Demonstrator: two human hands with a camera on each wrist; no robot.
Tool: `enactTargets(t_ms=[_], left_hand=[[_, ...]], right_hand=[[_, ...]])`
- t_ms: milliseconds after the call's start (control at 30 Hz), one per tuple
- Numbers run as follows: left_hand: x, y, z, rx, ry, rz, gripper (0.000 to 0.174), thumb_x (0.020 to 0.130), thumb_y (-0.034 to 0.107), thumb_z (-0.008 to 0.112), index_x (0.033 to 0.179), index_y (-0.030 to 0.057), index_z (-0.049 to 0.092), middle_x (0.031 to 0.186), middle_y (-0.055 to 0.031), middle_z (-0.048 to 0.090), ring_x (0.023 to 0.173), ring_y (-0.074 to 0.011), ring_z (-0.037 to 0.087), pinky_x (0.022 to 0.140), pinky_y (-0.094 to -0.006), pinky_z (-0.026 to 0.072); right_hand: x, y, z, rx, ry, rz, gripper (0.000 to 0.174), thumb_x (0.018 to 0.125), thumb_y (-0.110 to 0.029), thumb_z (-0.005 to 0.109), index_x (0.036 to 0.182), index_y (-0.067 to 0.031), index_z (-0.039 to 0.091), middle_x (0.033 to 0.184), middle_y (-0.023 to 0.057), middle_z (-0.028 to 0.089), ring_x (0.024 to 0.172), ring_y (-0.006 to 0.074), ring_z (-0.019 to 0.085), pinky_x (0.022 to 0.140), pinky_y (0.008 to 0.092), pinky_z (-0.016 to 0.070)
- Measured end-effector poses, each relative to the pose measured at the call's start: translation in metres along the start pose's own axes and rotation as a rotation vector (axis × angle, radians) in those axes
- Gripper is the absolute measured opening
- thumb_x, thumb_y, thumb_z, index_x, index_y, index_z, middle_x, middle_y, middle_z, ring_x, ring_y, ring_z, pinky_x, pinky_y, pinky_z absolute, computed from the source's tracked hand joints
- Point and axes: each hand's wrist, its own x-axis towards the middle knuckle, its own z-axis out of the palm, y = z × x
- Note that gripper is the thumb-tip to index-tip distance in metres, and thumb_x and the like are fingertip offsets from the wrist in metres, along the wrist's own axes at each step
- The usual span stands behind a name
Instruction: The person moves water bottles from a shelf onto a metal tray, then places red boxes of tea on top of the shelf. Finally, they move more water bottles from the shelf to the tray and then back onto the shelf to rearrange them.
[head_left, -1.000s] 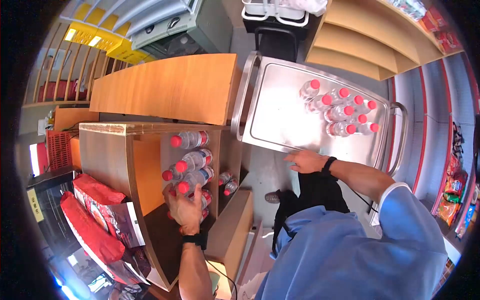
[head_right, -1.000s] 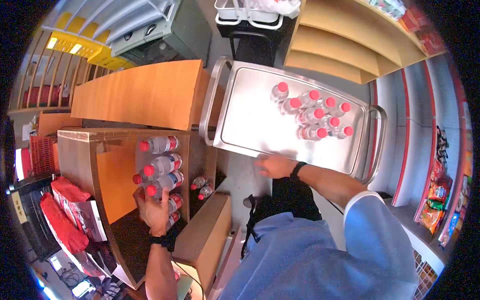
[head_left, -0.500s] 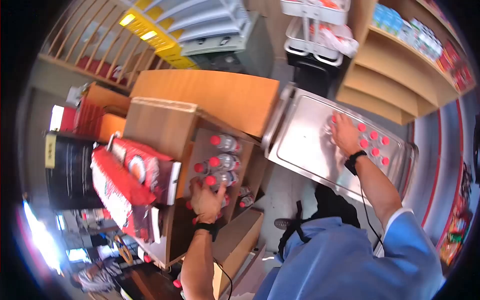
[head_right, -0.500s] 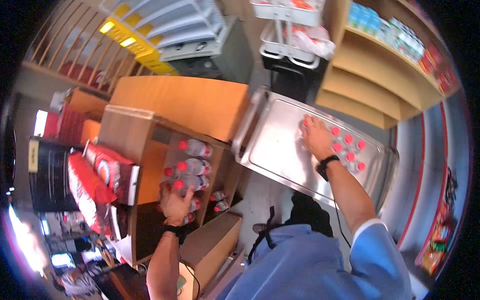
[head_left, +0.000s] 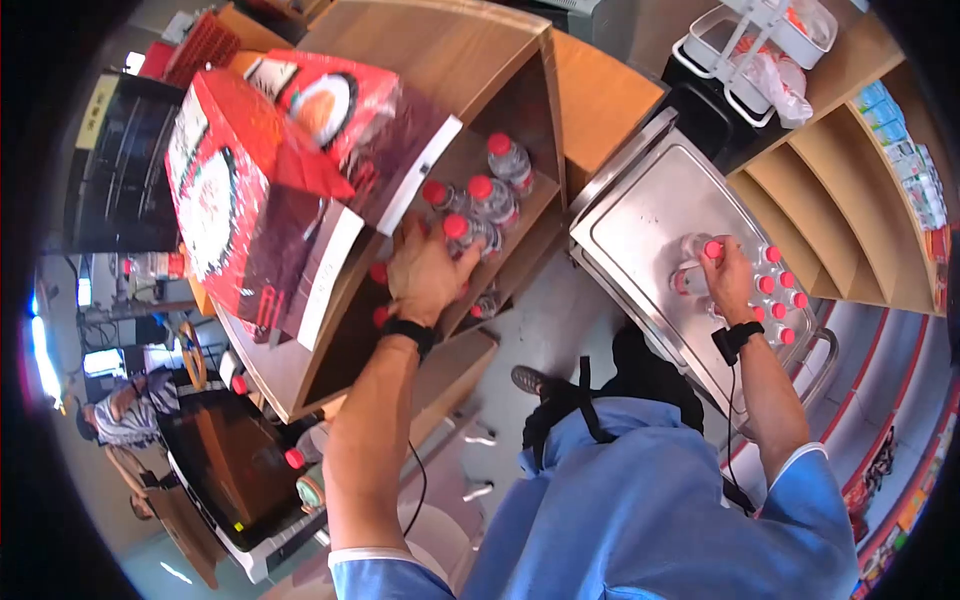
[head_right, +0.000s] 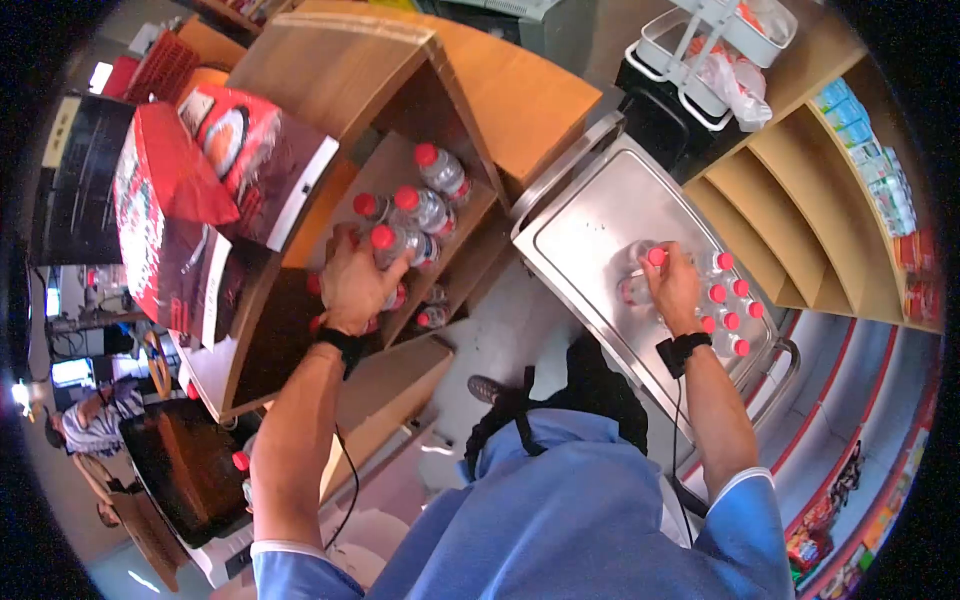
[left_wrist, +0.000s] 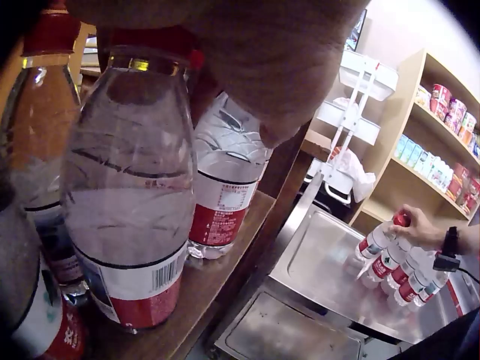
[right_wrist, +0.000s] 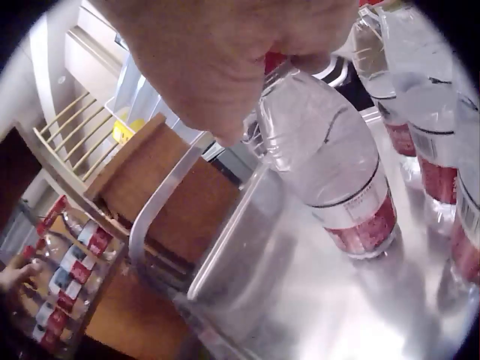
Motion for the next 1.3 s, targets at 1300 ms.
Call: enactTargets(t_ms=[1300], left_hand=[[0.005, -0.009, 0.02, 0.115, 0.086, 0.105, 0.069, 0.076, 0.052, 0.088, 0.114, -0.0024, 0.069, 0.127, -0.0215, 0.058, 0.114, -0.0416, 0.062, 0.094, -0.0507, 0.0529]], right_hand=[[-0.075, -0.252, 0.438, 0.295, -0.447, 0.179, 0.022, 0.089, -0.019, 0.063, 0.099, -0.0055, 0.078, 0.104, 0.0239, 0.075, 0.098, 0.0397, 0.074, 0.081, 0.0513, 0.0602]])
